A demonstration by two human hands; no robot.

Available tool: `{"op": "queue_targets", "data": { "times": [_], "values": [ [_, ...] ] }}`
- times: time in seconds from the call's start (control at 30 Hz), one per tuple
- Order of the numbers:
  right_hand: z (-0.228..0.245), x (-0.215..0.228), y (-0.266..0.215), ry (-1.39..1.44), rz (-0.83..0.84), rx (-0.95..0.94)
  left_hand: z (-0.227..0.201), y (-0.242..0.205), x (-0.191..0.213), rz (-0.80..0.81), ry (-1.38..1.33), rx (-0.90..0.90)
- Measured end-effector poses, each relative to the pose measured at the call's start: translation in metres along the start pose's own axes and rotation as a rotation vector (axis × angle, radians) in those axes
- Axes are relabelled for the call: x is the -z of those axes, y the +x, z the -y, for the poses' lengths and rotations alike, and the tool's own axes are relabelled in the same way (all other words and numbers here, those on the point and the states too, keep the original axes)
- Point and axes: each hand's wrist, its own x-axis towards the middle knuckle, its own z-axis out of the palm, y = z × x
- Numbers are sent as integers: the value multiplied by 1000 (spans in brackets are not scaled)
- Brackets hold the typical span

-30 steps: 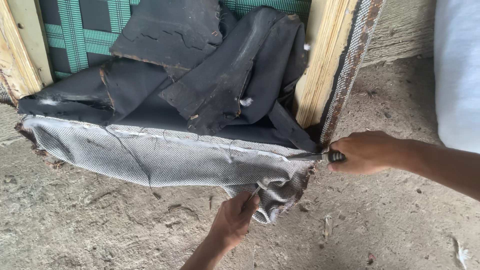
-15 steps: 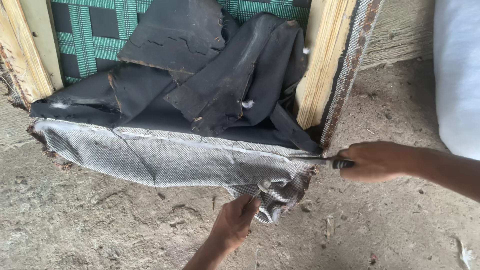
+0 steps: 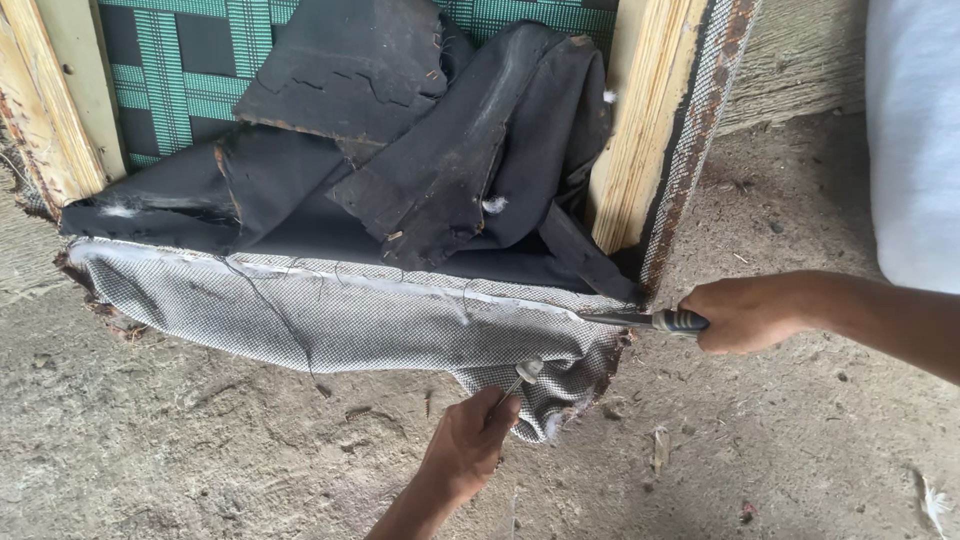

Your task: The person uses a staple remover to pull staples from the edge of a fabric-covered furniture frame. They repeatedly insert the tool under the fabric and lever out staples, then pull the fabric away to expose the frame.

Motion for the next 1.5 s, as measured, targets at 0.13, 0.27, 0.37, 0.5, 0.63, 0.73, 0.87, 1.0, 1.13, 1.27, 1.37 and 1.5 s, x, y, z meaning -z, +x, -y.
{"op": "queue_targets", "data": {
  "times": [0.13,0.27,0.37,0.5,0.63,0.73,0.87,1.0,1.13,1.27,1.37,1.5],
  "values": [
    [2,10,-3,114,73,16,0,1,1,18,17,35],
    [2,16,-5,9,52,-19,4,2,0,18,35,37],
    [3,19,-5,2,47,-7,4,5,-2,2,25,-6],
    [13,23,-4,165,90,-34,0,11,-3,15,13,44],
    [25,19,-9,-262,-102,5,1,14,-6,27,39,62],
    [26,14,-16,-435,-222,-51,1,15,-6,24,55,34],
    [16,4,-13,-568,-445,74,3,17,-6,14,24,47],
    [-2,-6,8,-560,-650,242,2,17,-5,24,17,20],
    [-22,-12,27,-543,-686,283,3,19,-8,22,14,72],
    [-27,-12,32,-681,-770,332,0,24,-6,10,-1,80],
    [-21,-15,21,-650,-744,282,-4,18,-7,1,-34,40],
    [-7,-1,9,-360,-449,135,-11,12,-1,-94,13,-198]
  ]
}}
